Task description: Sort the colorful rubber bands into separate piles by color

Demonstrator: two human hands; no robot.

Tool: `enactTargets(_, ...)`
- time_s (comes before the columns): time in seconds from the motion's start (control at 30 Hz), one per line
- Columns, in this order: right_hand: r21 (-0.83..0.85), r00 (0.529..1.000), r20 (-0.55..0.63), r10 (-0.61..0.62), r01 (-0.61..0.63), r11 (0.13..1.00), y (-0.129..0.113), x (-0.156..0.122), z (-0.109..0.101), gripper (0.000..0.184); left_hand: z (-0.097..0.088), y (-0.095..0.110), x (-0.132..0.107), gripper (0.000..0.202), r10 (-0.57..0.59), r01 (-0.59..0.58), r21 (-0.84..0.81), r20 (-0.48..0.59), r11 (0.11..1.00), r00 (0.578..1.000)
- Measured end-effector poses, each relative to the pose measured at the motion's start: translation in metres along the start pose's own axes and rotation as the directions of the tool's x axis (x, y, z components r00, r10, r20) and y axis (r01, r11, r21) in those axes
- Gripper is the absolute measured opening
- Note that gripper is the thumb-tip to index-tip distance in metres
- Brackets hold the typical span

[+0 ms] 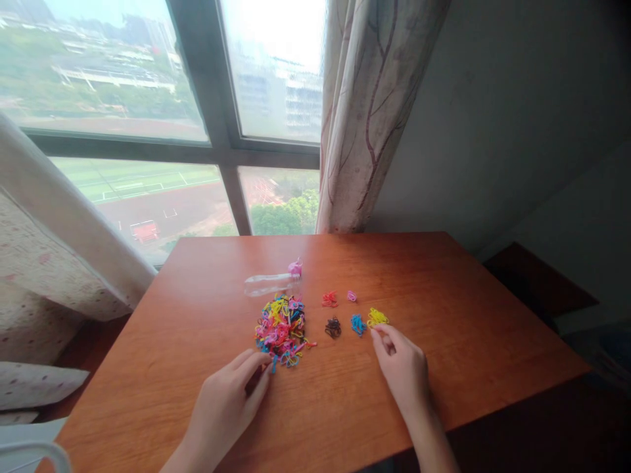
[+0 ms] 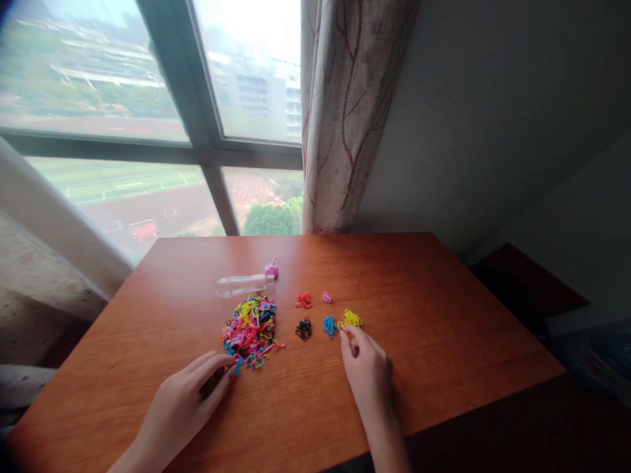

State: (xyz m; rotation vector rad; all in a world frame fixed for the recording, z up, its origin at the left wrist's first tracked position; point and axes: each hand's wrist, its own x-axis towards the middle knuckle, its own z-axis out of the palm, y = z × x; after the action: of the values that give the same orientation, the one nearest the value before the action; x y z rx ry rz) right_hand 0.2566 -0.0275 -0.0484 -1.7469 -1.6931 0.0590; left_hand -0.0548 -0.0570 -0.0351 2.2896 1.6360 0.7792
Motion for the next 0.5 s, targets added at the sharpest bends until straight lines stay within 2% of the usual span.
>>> enactTargets(0.2,-0.107,0.999,-0.013,0.047,-0.048,0.993,0.027,0.008,-0.005,0.04,0.001,0.0,0.001,0.017,0.002,-0.002,0.019,0.001,1.0,1.0)
enactTargets(0.5,-0.118,1.0,0.007,0.015,-0.014,0.993,0.03,0.013,-0.003,0.041,0.0,0.0,0.0,0.015,0.0,-0.001,0.01,0.018,1.0,1.0)
